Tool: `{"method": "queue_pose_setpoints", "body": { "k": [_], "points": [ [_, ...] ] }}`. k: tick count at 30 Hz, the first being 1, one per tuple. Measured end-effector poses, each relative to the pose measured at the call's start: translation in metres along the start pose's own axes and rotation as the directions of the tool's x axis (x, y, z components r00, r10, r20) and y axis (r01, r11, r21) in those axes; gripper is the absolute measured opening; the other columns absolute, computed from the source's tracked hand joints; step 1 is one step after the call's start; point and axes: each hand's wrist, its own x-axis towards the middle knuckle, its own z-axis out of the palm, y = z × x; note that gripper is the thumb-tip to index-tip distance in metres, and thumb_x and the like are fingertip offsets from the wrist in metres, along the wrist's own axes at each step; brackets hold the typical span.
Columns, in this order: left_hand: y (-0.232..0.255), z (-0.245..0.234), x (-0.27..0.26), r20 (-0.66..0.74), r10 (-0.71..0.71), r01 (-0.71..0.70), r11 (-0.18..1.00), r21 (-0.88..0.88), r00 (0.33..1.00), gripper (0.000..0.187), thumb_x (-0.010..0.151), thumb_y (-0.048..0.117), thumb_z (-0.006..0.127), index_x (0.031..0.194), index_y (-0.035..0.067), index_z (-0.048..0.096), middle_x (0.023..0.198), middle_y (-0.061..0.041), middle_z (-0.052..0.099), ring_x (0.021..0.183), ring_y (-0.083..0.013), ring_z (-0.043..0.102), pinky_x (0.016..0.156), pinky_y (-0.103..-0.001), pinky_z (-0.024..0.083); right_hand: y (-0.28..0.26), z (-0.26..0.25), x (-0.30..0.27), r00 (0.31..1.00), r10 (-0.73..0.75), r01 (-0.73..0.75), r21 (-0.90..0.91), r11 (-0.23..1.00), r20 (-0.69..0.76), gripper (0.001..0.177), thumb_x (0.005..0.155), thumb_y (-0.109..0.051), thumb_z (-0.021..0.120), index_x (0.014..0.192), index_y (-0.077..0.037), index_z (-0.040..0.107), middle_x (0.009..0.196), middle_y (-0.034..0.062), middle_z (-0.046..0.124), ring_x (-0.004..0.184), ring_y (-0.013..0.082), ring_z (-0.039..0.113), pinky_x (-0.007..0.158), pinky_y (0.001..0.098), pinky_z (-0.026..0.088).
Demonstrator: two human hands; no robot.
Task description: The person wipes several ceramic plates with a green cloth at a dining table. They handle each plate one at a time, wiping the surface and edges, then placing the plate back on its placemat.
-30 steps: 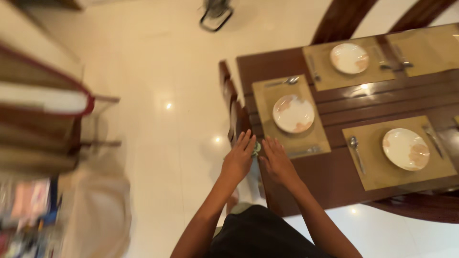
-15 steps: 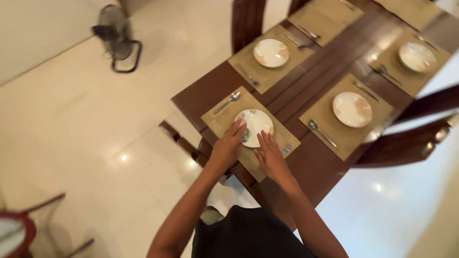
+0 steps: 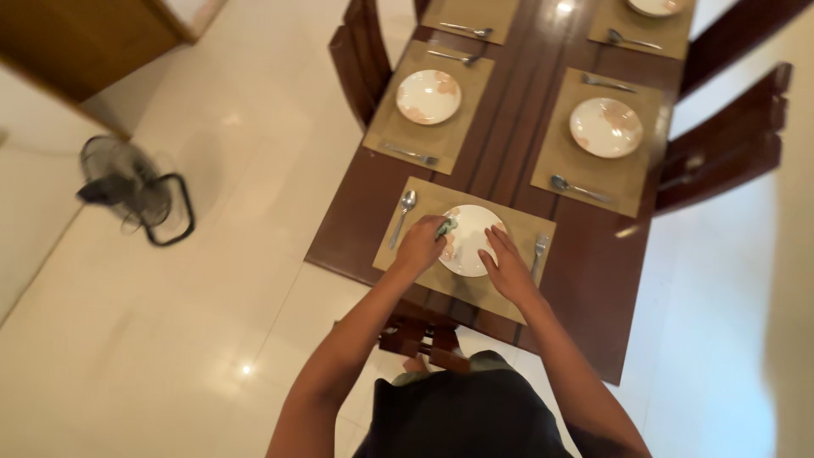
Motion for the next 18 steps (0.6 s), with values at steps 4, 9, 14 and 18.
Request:
{"method": "queue_pose_setpoints", "body": {
  "k": [4, 9, 14, 18],
  "points": [
    [-0.041, 0.022, 0.031, 0.102, -0.1, 0.093, 0.993, 0.078, 0.99, 0.026, 0.082, 0.013, 0.074, 0.106, 0.005, 0.073, 0.107, -0.02, 0.071, 0.102, -0.0399, 0.067, 0.087, -0.049, 0.054, 0.025, 0.026, 0.019, 0.991, 0.048, -0.044, 0.041, 0.998, -0.121, 0.052, 0.099, -0.027, 0.064, 0.142, -0.001, 0.055, 0.15, 0.0229, 0.05, 0.139, 0.0411, 0.046, 0.115, 0.0453, 0.039],
    [-0.083, 0.066, 0.058, 0.081, -0.341, 0.327, 0.933, 0.15, 0.937, 0.034, 0.078, 0.021, 0.08, 0.107, 0.008, 0.068, 0.112, -0.017, 0.069, 0.106, -0.0366, 0.066, 0.089, -0.048, 0.054, 0.063, 0.05, 0.039, 0.958, 0.176, -0.172, 0.037, 0.984, -0.225, 0.055, 0.092, -0.028, 0.073, 0.137, 0.0, 0.059, 0.138, 0.0285, 0.055, 0.128, 0.0441, 0.053, 0.11, 0.0471, 0.044],
    [-0.093, 0.093, 0.056, -0.054, -0.519, 0.522, 0.848, 0.096, 0.853, 0.055, 0.071, 0.024, 0.087, 0.117, 0.009, 0.061, 0.12, -0.016, 0.064, 0.113, -0.0385, 0.063, 0.091, -0.049, 0.052, 0.073, 0.051, 0.043, 0.875, 0.409, -0.404, 0.073, 0.912, -0.26, 0.06, 0.082, -0.022, 0.08, 0.135, -0.002, 0.06, 0.132, 0.0311, 0.055, 0.121, 0.0444, 0.056, 0.104, 0.047, 0.048],
    [-0.094, 0.099, 0.056, -0.004, -0.575, 0.572, 0.814, 0.097, 0.818, 0.05, 0.075, 0.02, 0.083, 0.118, 0.009, 0.062, 0.117, -0.017, 0.069, 0.111, -0.0388, 0.067, 0.091, -0.049, 0.054, 0.075, 0.05, 0.047, 0.819, 0.511, -0.483, 0.169, 0.859, -0.259, 0.055, 0.079, -0.011, 0.077, 0.13, -0.001, 0.06, 0.128, 0.0288, 0.057, 0.112, 0.0418, 0.061, 0.097, 0.0463, 0.051]
  ]
}}
